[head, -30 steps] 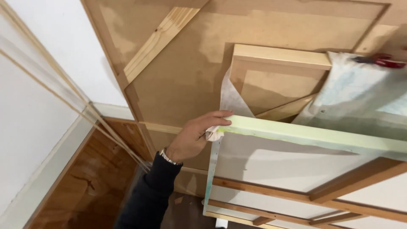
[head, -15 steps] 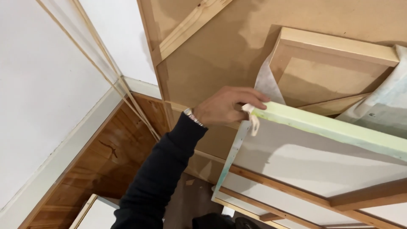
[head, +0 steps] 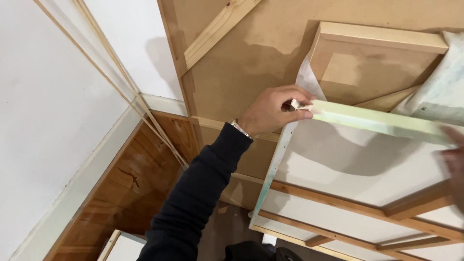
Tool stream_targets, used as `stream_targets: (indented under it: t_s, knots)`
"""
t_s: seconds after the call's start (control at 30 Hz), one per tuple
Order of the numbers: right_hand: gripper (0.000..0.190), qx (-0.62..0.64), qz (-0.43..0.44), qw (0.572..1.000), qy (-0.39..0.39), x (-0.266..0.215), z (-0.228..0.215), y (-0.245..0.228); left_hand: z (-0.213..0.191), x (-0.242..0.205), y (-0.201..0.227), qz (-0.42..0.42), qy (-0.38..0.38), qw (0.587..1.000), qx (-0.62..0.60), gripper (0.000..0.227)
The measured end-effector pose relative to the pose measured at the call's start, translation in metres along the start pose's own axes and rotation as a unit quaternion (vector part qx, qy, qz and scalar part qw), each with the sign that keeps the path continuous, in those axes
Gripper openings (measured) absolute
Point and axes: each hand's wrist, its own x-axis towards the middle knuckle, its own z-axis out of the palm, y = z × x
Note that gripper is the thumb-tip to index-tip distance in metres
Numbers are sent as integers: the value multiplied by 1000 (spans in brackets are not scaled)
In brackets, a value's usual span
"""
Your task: Remove protective foam corners and tape from a large canvas frame.
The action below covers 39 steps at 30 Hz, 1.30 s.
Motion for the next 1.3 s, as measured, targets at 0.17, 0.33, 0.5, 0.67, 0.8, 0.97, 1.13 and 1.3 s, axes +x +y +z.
stream_targets:
  t_s: [0.17, 0.33, 0.5, 0.67, 0.8, 0.97, 1.13, 1.3]
  knots:
    - [46, 48, -68, 996, 45, 2, -17, -209, -8, -9, 4, -20, -52, 991, -123, 46]
    - [39, 9, -98, 995, 8, 18, 11, -238, 4, -14, -13, -25, -25, 984, -173, 44]
    - [33, 12, -115, 993, 38, 37, 24, -245, 17, -9, -10, -45, 75, 977, -193, 32]
    - [33, 7, -131, 988, 75, 46, 28, -243, 17, -1, 8, -69, 130, 978, -148, 35]
    - [43, -10, -116, 992, 54, 48, 36, -236, 23, 1, 0, -104, 145, 981, -76, 39]
    - [44, 0, -119, 991, 67, 50, 36, -232, 15, -8, -20, -36, 80, 977, -194, 32]
    - [45, 62, -124, 988, 63, 51, 40, -230, 17, -13, -23, -23, 37, 988, -150, 61]
    - [23, 50, -93, 992, 70, 49, 52, -221, 23, -15, -23, -24, 60, 992, -106, 65]
